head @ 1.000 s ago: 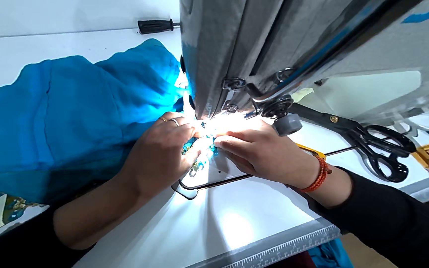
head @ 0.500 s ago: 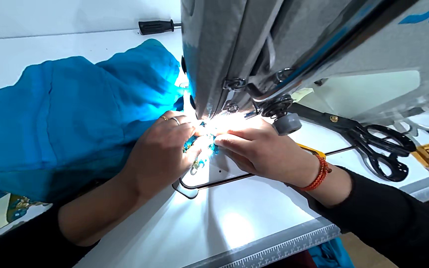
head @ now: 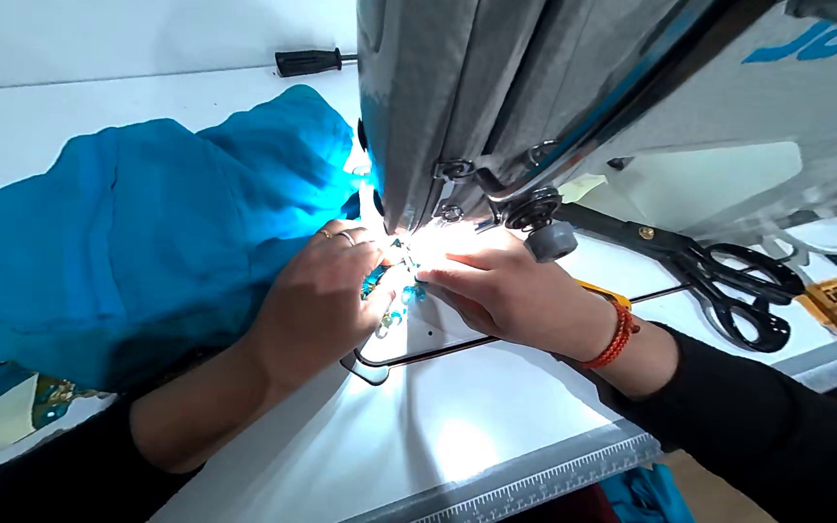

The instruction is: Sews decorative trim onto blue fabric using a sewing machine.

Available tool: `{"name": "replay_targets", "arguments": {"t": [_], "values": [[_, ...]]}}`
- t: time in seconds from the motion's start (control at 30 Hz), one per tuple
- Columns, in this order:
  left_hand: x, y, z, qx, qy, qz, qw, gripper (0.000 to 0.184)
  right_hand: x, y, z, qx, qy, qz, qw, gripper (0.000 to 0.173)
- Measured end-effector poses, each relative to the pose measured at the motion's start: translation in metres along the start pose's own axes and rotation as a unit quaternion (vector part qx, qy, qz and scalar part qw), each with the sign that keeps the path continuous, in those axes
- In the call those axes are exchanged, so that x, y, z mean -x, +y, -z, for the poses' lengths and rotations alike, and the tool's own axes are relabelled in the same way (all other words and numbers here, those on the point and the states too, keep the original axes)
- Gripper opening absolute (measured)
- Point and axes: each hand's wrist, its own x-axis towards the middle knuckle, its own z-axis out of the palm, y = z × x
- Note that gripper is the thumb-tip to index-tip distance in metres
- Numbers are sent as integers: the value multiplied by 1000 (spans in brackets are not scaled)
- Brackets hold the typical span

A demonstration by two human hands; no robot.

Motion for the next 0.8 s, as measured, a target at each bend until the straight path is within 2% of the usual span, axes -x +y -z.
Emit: {"name": "replay_targets", "arguments": {"t": [0.17, 0.5, 0.63, 0.7, 0.8], "values": [[1, 1, 3, 9, -13, 6, 1000, 24, -1, 4, -2, -2, 3, 9, 1000, 26], [0, 2, 3, 15, -24, 16, 999, 26, 1, 0, 1, 23, -6, -26, 999, 25], [1, 0, 2, 12, -24, 20, 999, 27, 12, -13, 22, 58, -3, -43, 997, 25], [1, -1, 0, 6, -18, 17, 1000, 27, 29, -24, 44, 92, 29, -86, 992, 26], [0, -1, 1, 1, -22, 19, 1000, 26, 81, -22, 74, 171, 84, -239, 952, 31]]}}
